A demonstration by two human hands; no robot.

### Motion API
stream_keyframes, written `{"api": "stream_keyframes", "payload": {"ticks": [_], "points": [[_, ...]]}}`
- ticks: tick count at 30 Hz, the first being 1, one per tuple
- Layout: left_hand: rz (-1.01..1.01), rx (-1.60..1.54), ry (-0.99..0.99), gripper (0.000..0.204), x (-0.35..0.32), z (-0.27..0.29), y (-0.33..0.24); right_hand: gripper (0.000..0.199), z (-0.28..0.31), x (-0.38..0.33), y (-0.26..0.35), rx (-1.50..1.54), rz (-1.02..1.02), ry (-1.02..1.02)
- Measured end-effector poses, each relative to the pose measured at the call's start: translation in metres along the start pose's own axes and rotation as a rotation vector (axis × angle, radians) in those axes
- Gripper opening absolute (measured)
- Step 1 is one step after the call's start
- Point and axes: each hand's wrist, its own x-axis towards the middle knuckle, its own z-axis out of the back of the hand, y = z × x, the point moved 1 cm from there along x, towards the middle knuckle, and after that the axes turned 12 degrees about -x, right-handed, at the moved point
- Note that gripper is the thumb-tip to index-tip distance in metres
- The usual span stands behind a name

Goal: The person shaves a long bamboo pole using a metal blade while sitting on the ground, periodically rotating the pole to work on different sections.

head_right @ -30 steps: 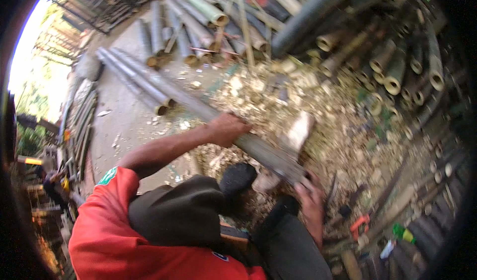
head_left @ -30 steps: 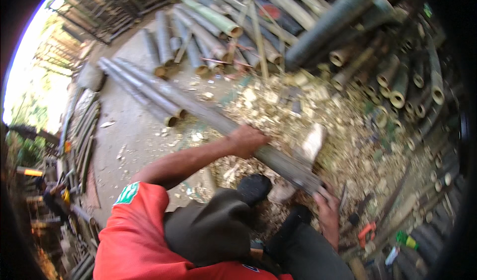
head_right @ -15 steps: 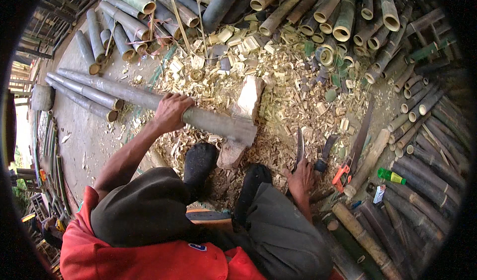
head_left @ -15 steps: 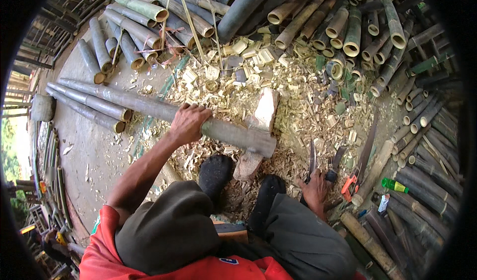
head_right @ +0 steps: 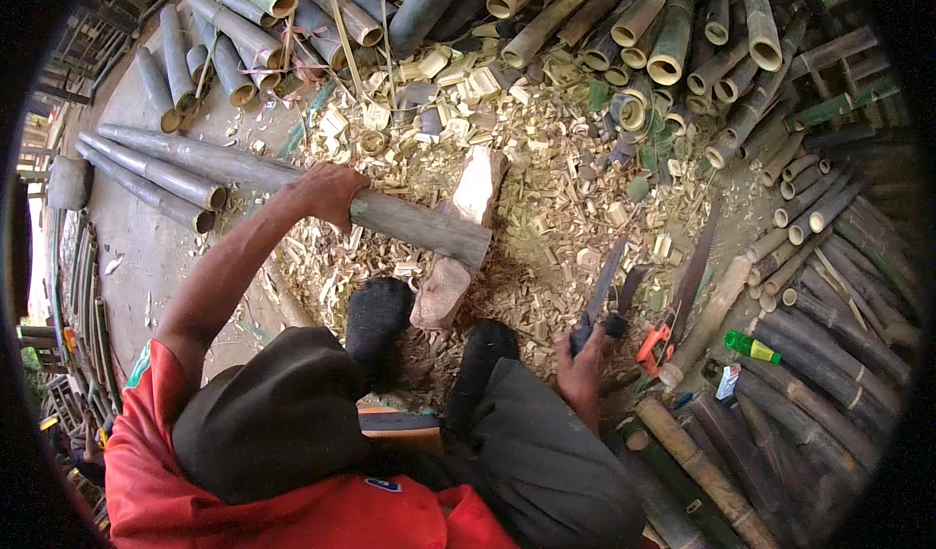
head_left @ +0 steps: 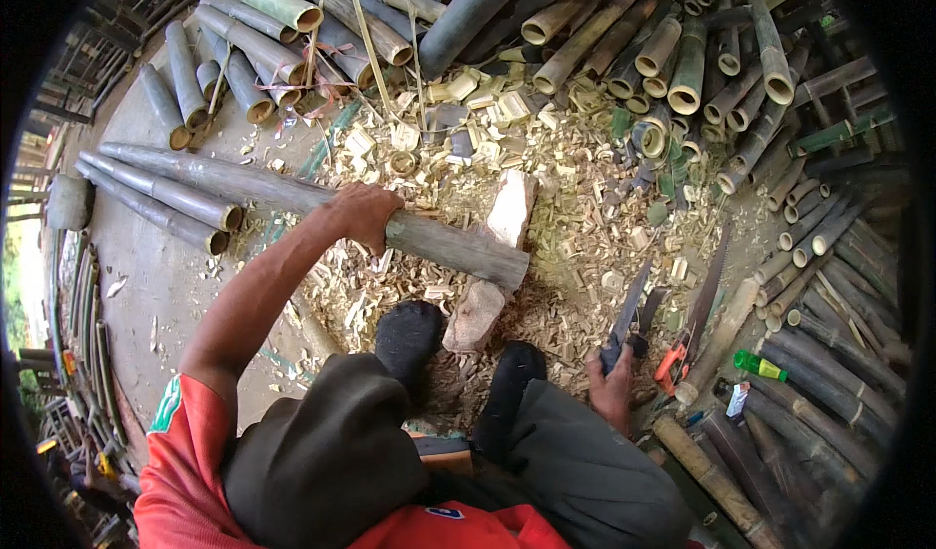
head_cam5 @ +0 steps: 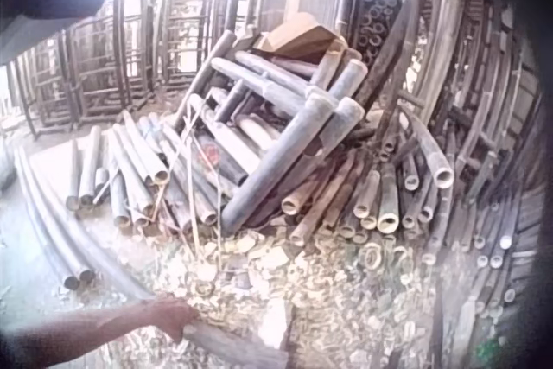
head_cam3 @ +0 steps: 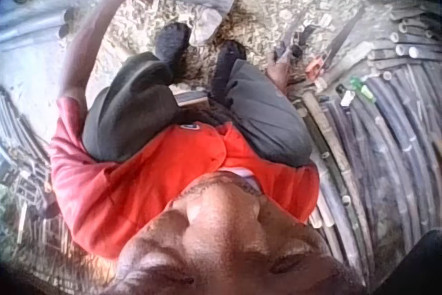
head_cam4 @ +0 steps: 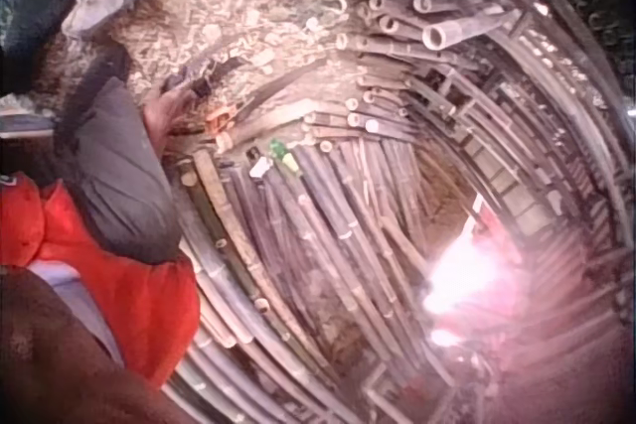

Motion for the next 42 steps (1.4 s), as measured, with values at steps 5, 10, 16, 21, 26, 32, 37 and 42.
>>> {"api": "stream_keyframes", "payload": {"ticks": [5,10,16,21,26,32,37,42], "points": [[-0.015,0.002,-0.051,0.05,0.003,0.003,-0.01,0.064,0.018,0.014,0.064,-0.017,0.458,0.153],[0.031,-0.028,-0.055,0.05,0.0,-0.002,-0.004,0.063,0.017,0.038,0.135,-0.373,0.64,0.108],[-0.006,-0.035,-0.061,0.047,-0.001,-0.001,-0.009,0.048,0.01,0.043,0.14,-0.242,0.873,-0.088],[-0.011,-0.051,-0.134,0.044,-0.001,-0.008,-0.001,0.033,0.014,0.053,0.154,-0.468,0.716,0.123],[0.011,-0.041,-0.106,0.046,-0.006,-0.007,-0.002,0.037,0.042,0.021,0.18,-0.136,1.092,-0.299],[0.01,-0.036,-0.099,0.046,0.007,-0.018,0.008,0.039,0.01,0.057,0.152,-0.586,0.804,0.073],[0.051,-0.057,-0.122,0.044,-0.004,-0.018,0.001,0.032,0.037,0.03,0.181,-0.257,1.066,-0.199],[0.034,-0.037,-0.15,0.046,0.0,-0.017,-0.008,0.023,0.008,0.082,0.14,-0.642,0.679,0.2]]}}
